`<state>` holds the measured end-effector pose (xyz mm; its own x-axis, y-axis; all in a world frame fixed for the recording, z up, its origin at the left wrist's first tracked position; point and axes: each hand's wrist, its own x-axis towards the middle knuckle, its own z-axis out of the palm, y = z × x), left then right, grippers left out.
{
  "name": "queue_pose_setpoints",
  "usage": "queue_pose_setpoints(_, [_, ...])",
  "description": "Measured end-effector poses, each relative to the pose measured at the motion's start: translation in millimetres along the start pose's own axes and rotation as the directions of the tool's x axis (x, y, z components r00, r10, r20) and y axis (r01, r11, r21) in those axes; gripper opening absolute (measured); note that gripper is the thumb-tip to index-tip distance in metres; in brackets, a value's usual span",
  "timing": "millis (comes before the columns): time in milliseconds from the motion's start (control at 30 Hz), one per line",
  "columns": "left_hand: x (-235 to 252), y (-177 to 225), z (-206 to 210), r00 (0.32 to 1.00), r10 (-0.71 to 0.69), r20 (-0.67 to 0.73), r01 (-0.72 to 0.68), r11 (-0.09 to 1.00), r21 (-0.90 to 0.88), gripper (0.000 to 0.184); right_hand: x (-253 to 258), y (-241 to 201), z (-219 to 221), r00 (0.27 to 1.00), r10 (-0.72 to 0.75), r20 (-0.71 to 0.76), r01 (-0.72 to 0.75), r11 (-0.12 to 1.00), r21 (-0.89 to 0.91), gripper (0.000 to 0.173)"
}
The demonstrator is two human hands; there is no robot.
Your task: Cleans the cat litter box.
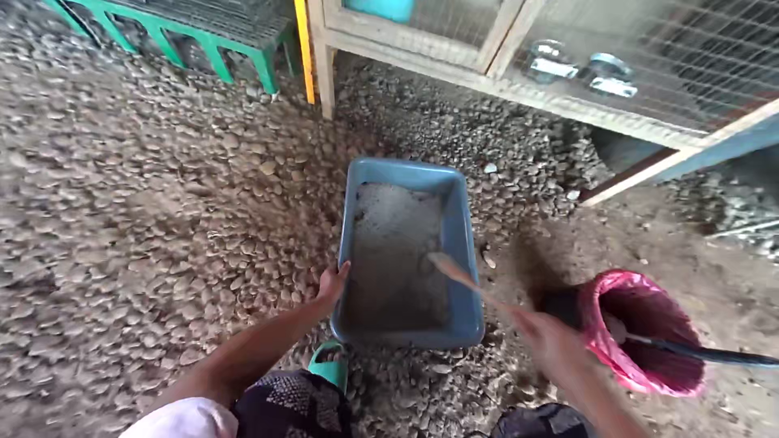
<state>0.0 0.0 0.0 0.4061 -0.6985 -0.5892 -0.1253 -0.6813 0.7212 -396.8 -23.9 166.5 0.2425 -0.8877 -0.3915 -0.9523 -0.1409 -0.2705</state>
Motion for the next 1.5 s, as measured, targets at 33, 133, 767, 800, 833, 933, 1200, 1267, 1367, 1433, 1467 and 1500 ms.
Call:
queue_pose_setpoints(33, [-2.7,-2.7,2.8,1.000,0.007,-0.004,-0.007,1.000,-0.026,0.044,8.9,-34.7,26.3,0.993,0.013,0.114,-0.011,1.000,-0.024,0.037])
queue_pose_setpoints(133, [-5.1,-3.9,2.8,1.000,-0.011,-0.023,0.008,0.995,-0.102,0.040,25.5,-92.8,83.9,0.909,0.009,0.418,0.080,0.977,-0.195,0.046])
queue_pose_setpoints(767, [-7.6,-7.9,9.5,0.999,-0.038,0.035,0.046,0.969,-0.243,0.038,31.9,-87.3,80.9,0.785,-0.060,0.617,0.350,0.864,-0.361,0.048])
queue_pose_setpoints(800, [-8.4,-8.8,10.2,0.998,-0.043,0.034,0.050,0.967,-0.249,0.037,27.1,-90.7,91.1,0.784,-0.077,0.616,0.354,0.871,-0.342,0.050])
queue_pose_setpoints(833, [-8.6,-8.8,11.0,0.998,-0.046,0.032,0.053,0.965,-0.258,0.037,21.3,-98.5,98.8,0.790,-0.069,0.609,0.337,0.879,-0.337,0.052])
queue_pose_setpoints(933, [-7.0,-8.2,11.6,0.998,-0.051,0.024,0.055,0.964,-0.261,0.038,4.7,-122.9,119.0,0.819,0.013,0.574,0.212,0.922,-0.324,0.055])
queue_pose_setpoints(1200, [-4.9,-13.8,17.8,0.995,-0.096,-0.005,0.090,0.949,-0.301,0.039,51.0,-161.8,156.5,0.912,0.103,0.398,-0.039,0.986,-0.165,0.054])
queue_pose_setpoints(1267, [-4.9,-16.5,18.0,0.996,-0.090,-0.004,0.085,0.946,-0.312,0.039,90.2,-185.8,136.8,0.928,0.099,0.359,-0.064,0.992,-0.110,0.052])
queue_pose_setpoints(1367, [-8.0,-16.1,20.3,0.995,-0.095,-0.008,0.087,0.942,-0.324,0.036,152.8,-201.3,120.0,0.955,0.103,0.279,-0.084,0.993,-0.081,0.056])
queue_pose_setpoints(1433, [-8.9,-13.6,24.5,0.997,-0.074,-0.023,0.061,0.939,-0.339,0.035,182.3,-197.7,111.5,0.968,0.128,0.216,-0.129,0.992,-0.010,0.045])
queue_pose_setpoints(1467, [-9.0,-13.8,26.2,0.998,-0.057,-0.024,0.046,0.941,-0.335,0.037,186.0,-192.2,101.8,0.969,0.136,0.206,-0.147,0.988,0.040,0.042])
queue_pose_setpoints(1500, [-10.8,-13.9,27.2,0.998,-0.056,-0.015,0.048,0.940,-0.339,0.038,178.3,-184.3,89.5,0.966,0.136,0.218,-0.150,0.987,0.049,0.042])
